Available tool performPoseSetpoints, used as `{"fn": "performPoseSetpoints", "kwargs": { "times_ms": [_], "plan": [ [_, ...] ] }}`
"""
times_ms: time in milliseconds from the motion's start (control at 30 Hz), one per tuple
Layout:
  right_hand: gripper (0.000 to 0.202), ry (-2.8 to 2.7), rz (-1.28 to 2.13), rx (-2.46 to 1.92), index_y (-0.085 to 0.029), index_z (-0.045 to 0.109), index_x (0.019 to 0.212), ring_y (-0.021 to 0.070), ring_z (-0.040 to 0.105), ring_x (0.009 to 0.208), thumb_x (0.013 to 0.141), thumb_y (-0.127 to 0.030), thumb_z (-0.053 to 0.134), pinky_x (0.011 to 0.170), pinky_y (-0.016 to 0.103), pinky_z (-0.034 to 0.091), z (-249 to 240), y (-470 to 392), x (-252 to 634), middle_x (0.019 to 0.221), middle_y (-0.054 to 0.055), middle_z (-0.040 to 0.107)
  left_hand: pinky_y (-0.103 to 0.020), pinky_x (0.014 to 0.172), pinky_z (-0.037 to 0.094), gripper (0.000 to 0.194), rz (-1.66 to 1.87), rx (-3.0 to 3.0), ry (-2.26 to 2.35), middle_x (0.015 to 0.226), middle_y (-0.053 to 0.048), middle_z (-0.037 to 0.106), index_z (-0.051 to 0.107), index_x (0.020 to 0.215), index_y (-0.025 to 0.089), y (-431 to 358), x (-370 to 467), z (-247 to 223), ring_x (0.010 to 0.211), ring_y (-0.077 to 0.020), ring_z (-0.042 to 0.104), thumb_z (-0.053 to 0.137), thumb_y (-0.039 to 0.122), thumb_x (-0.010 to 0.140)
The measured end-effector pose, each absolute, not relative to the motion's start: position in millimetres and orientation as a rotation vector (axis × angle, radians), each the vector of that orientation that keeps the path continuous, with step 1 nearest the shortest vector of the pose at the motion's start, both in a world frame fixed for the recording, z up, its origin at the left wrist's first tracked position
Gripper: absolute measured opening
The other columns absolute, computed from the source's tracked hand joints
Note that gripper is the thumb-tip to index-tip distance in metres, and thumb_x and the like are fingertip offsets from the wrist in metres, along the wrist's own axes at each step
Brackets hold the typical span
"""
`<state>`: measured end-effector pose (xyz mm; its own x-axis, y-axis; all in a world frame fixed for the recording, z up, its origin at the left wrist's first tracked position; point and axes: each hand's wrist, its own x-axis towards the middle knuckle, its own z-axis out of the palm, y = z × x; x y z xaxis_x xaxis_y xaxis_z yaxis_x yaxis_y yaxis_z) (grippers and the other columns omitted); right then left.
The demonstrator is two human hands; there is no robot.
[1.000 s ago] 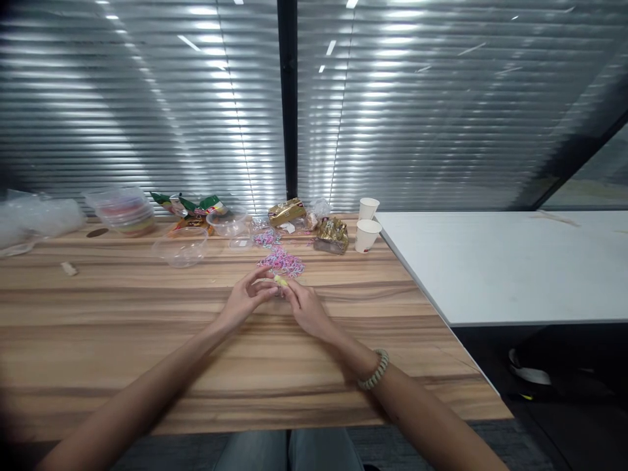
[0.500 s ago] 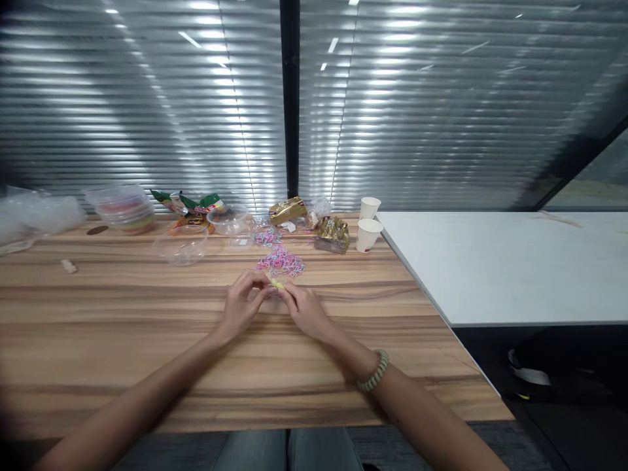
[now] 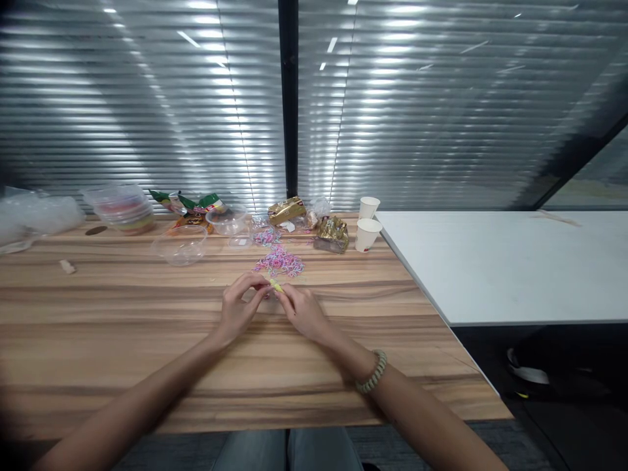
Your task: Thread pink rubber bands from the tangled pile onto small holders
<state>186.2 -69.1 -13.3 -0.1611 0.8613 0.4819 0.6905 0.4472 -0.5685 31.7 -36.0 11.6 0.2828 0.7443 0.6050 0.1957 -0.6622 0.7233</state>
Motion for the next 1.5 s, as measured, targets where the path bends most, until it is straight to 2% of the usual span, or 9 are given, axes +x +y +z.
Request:
{"fn": "performPoseSetpoints", "kwargs": {
  "times_ms": [200,800,1133,1333,1500],
  "plan": [
    [0.027,-1.917,0.226,-1.336,-0.016,0.058,0.092,0.0145,0.057,0.069,0.090,-0.030,0.034,0.064,0.022,0.038,-14.3,-70.4,185.1,0.075,0.005,0.062,-0.028,0.070,0.042,0.009,1.373,2.030,0.837,0.075,-0.004,0.060,0.062,0.078,0.020,-36.2,32.1,11.7,0.072,-0.0153,0.054,0.055,0.025,0.077],
    [0.028,-1.881,0.344,-1.290,-0.017,0.052,0.078,0.0111,0.049,0.058,0.091,-0.030,0.031,0.057,0.020,0.033,-9.3,-73.8,183.3,0.063,0.001,0.054,-0.030,0.072,0.041,0.011,1.377,2.183,0.871,0.075,-0.004,0.060,0.059,0.075,0.020,-36.4,31.8,7.0,0.076,-0.0168,0.054,0.049,0.018,0.079],
    [0.030,-1.861,0.481,-1.193,-0.016,0.050,0.076,0.0095,0.046,0.056,0.091,-0.033,0.029,0.055,0.020,0.033,-10.4,-71.0,186.2,0.061,-0.001,0.051,-0.025,0.069,0.043,0.008,1.220,1.640,0.862,0.073,-0.002,0.059,0.058,0.070,0.016,-28.2,38.0,1.9,0.071,-0.0134,0.055,0.060,0.023,0.071],
    [0.028,-1.862,0.466,-1.182,-0.016,0.056,0.087,0.0111,0.052,0.062,0.090,-0.032,0.033,0.059,0.020,0.038,-9.0,-70.0,187.5,0.070,0.001,0.058,-0.025,0.069,0.046,0.025,1.211,1.516,0.827,0.085,-0.004,0.062,0.059,0.093,0.016,-22.8,35.6,2.9,0.075,-0.0137,0.057,0.061,0.028,0.071],
    [0.027,-1.824,0.453,-1.167,-0.018,0.059,0.100,0.0153,0.059,0.083,0.088,-0.031,0.039,0.074,0.025,0.043,-8.8,-69.4,186.9,0.096,0.005,0.063,-0.026,0.070,0.047,0.032,1.175,1.525,0.811,0.088,-0.006,0.063,0.060,0.099,0.016,-23.1,34.5,7.4,0.077,-0.0146,0.058,0.061,0.032,0.071]
  ]
}}
